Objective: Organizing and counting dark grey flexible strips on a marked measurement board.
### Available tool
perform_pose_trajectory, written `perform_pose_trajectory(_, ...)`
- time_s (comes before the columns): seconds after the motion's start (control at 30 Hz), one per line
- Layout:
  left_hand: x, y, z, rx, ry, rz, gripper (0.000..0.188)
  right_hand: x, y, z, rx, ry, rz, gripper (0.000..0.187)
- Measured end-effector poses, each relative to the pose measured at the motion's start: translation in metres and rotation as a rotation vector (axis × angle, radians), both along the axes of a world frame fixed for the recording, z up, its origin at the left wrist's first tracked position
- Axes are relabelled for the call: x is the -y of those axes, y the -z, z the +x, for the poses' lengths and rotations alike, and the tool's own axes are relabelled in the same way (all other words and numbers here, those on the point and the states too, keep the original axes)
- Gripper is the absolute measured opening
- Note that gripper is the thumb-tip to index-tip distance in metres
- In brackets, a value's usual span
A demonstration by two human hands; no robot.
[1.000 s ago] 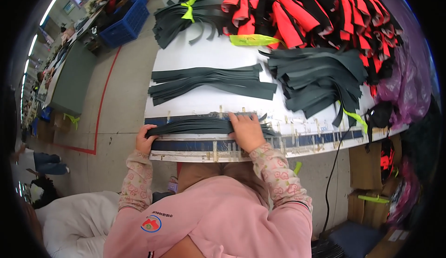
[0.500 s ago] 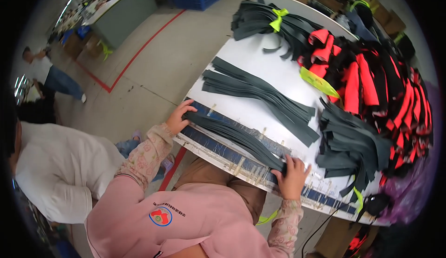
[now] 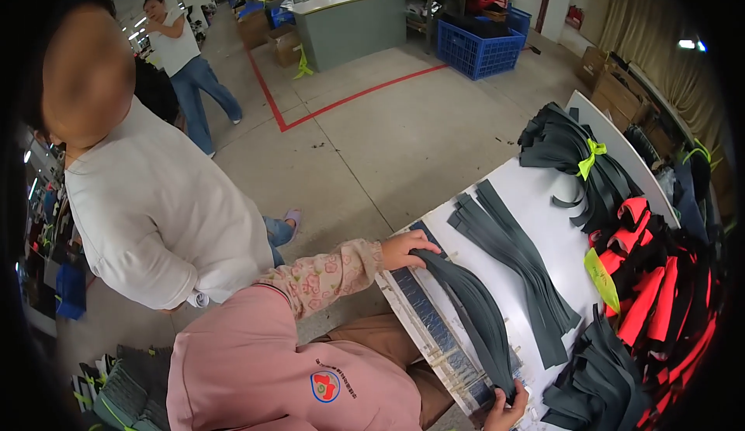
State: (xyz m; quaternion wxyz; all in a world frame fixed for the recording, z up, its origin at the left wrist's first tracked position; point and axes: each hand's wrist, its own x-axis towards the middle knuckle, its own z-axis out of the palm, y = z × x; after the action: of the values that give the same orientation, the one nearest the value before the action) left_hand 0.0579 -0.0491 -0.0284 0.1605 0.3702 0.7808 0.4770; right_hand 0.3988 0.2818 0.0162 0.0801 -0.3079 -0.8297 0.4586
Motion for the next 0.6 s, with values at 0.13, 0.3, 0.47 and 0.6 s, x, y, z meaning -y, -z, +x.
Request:
perform_pose_trajectory(0.13,0.003,0.024,-0.005,-0.190,-0.125,-0.051,0.052,-0.002,0.009,-0.002,-0.009,-0.092,0.192,0.044)
perform_pose_trajectory(0.3,-0.004,0.042,-0.001,-0.263,-0.170,0.074,0.064,0.006,0.030,-0.007,-0.243,0.029,-0.026,0.048)
perform_pose_trajectory(0.47,-0.017,0.030,0.002,-0.154,-0.049,-0.011,0.062,0.033,-0.007,-0.019,-0.167,0.023,0.079,0.043)
perform_pose_trajectory(0.6,-0.006,0.035,-0.009,-0.192,-0.051,0.020,0.063,0.017,-0.006,-0.011,-0.209,-0.070,0.278,0.046)
